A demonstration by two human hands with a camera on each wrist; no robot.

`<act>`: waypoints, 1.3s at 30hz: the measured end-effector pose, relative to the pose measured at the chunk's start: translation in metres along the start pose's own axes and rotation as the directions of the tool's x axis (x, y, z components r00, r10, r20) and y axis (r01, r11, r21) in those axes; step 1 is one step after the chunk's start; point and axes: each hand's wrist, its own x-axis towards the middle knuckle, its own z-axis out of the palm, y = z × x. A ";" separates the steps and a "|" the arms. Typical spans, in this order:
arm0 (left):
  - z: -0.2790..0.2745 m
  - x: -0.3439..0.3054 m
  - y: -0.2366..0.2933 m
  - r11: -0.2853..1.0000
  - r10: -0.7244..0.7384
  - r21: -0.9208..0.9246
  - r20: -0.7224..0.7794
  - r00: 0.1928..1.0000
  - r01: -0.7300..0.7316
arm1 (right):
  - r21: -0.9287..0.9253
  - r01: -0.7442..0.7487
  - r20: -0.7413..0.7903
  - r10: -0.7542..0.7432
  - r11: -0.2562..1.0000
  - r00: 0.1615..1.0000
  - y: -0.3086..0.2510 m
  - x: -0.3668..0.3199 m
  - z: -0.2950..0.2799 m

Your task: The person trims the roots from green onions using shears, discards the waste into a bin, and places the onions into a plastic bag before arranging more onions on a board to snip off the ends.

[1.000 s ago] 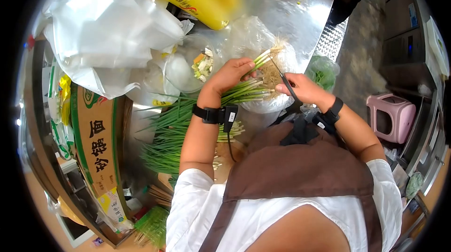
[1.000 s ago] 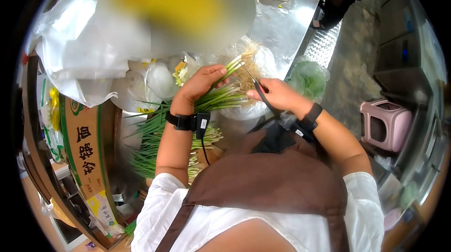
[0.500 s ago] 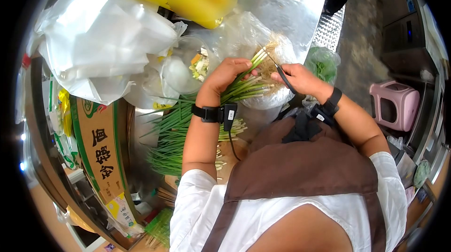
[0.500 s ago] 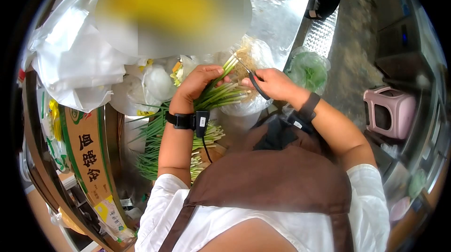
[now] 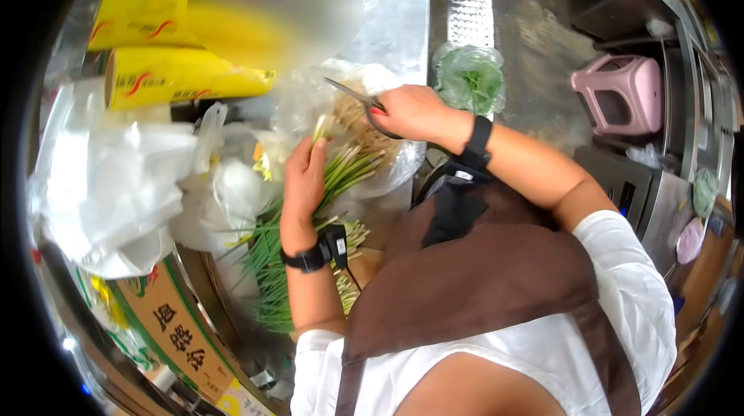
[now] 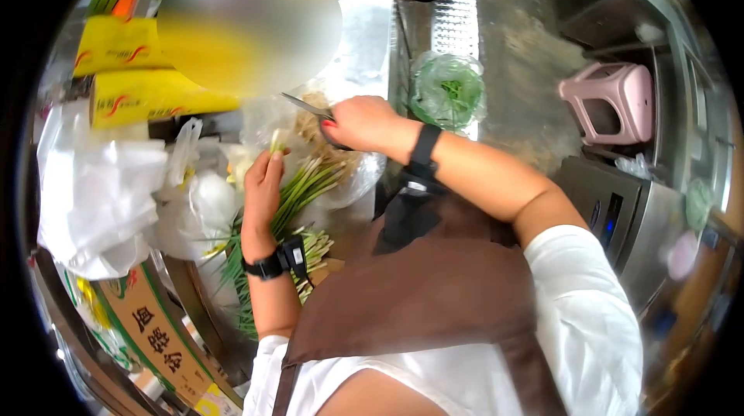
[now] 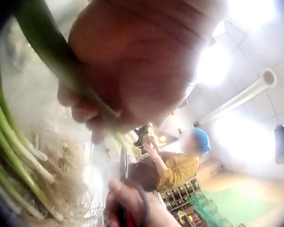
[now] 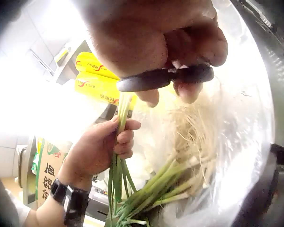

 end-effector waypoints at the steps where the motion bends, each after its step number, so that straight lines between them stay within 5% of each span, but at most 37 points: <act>1: 0.006 -0.007 0.012 0.995 0.075 0.071 -0.075 0.994 -0.069 | 0.009 -0.029 -0.064 0.029 1.000 0.998 -0.006 0.002 -0.008; 2: 0.012 -0.012 0.022 0.980 0.155 0.148 -0.146 0.977 -0.133 | 0.029 -0.044 -0.100 0.047 0.999 0.994 -0.009 0.008 -0.013; 5: 0.024 -0.023 0.043 0.946 -0.020 0.314 -0.204 0.979 0.085 | 0.069 -0.016 -0.173 0.027 0.998 0.984 -0.010 0.034 -0.020; 9: 0.044 -0.025 0.027 0.902 0.127 0.431 -0.209 0.970 -0.025 | -0.052 0.132 -0.288 -0.141 0.990 0.947 -0.007 0.072 -0.006; 13: 0.060 -0.037 0.041 0.880 0.092 0.474 -0.158 0.983 -0.006 | 0.190 0.461 -0.707 -0.206 0.867 0.677 0.026 0.048 -0.015; 15: 0.068 -0.044 0.062 0.898 0.092 0.438 -0.079 0.993 -0.048 | 0.485 0.364 -0.683 0.085 0.795 0.725 0.092 0.035 -0.019; 16: 0.073 -0.047 0.074 0.907 0.092 0.417 -0.044 0.995 -0.065 | 0.364 0.266 -0.742 0.105 0.893 0.662 0.137 0.040 -0.017; 17: 0.078 -0.050 0.090 0.907 -0.034 0.420 0.047 0.998 0.011 | 0.413 0.041 -0.661 0.268 0.910 0.701 0.188 0.042 -0.009; 18: 0.084 -0.051 0.106 0.899 -0.161 0.429 0.140 0.977 0.086 | 0.225 -0.112 -0.675 0.238 0.968 0.698 0.233 0.039 -0.007; 19: 0.091 -0.049 0.116 0.906 -0.134 0.423 0.277 0.952 0.004 | 0.121 -0.301 -0.540 0.317 0.946 0.779 0.274 0.041 -0.003; 22: 0.112 -0.027 0.144 0.922 -0.154 0.372 0.603 0.783 -0.105 | -0.192 -0.392 -0.380 0.300 0.899 0.875 0.352 0.066 0.019; 27: 0.135 -0.008 0.152 0.851 -0.502 0.487 0.641 0.581 0.198 | -0.415 -0.324 -0.079 0.321 0.850 0.944 0.438 0.114 0.074; 32: 0.154 -0.014 0.156 0.875 -0.483 0.356 0.655 0.581 0.326 | -0.268 -0.238 0.268 0.309 0.934 0.912 0.469 0.084 0.134; 35: 0.163 -0.022 0.150 0.807 -0.550 0.279 0.674 0.493 0.520 | -0.031 0.044 0.189 -0.037 0.999 0.981 0.443 0.012 0.158; 38: 0.182 -0.036 0.133 0.606 -0.648 0.174 0.674 0.355 0.777 | 0.129 0.103 0.251 -0.133 0.986 0.959 0.415 -0.045 0.153; 39: 0.190 -0.028 0.125 0.436 -0.671 0.240 0.729 0.136 0.867 | 0.121 0.137 0.260 -0.165 0.983 0.951 0.408 -0.057 0.146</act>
